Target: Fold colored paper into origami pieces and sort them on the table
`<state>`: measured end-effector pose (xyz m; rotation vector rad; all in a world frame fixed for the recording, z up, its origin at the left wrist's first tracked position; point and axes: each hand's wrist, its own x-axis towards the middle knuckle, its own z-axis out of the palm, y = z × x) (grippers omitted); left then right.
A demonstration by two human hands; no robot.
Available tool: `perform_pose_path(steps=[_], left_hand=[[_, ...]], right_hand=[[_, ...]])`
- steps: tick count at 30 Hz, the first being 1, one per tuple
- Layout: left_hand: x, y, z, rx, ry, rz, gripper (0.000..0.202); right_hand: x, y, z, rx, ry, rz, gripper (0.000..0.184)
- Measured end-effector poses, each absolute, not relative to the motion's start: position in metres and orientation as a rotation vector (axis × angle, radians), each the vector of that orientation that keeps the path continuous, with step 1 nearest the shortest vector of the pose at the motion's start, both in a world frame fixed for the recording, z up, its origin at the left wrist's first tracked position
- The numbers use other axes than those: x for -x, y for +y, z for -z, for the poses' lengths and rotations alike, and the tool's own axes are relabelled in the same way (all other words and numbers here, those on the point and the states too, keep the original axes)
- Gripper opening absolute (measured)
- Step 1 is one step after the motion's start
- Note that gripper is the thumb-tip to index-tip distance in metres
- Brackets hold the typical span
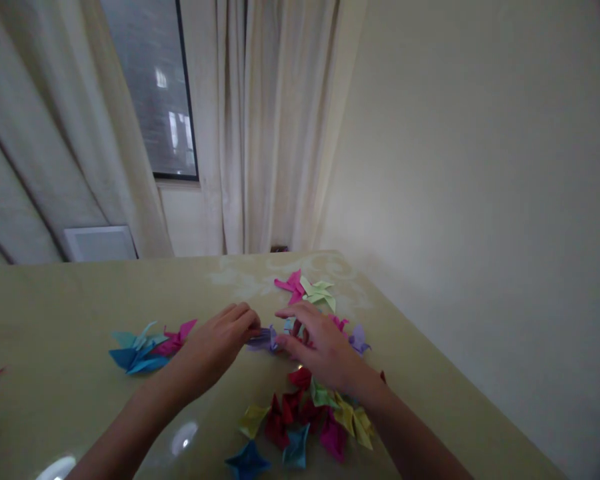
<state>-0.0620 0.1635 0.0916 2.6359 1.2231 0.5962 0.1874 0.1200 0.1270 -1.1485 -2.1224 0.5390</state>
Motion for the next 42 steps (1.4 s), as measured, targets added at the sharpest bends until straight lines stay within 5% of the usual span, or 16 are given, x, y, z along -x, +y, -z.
perform_pose_path(steps=[12, 18, 30, 38, 42], left_hand=[[0.081, 0.160, -0.103, -2.567, 1.452, -0.653, 0.027], [0.162, 0.197, -0.057, -2.296, 2.164, -0.011, 0.040], [0.153, 0.195, -0.057, -2.308, 1.816, -0.024, 0.013], [0.104, 0.158, -0.104, -2.360, 1.315, -0.582, 0.021], [0.081, 0.138, -0.116, -2.360, 1.249, -0.580, 0.025]], right_hand=[[-0.188, 0.123, -0.117, 1.178, -2.277, -0.505, 0.017], [-0.204, 0.141, -0.116, 1.271, -2.205, -0.371, 0.021], [-0.210, 0.157, -0.094, 1.725, -2.399, 0.015, 0.029], [-0.205, 0.138, -0.117, 1.222, -2.105, -0.327, 0.044], [-0.197, 0.120, -0.134, 1.143, -2.022, -0.434, 0.058]])
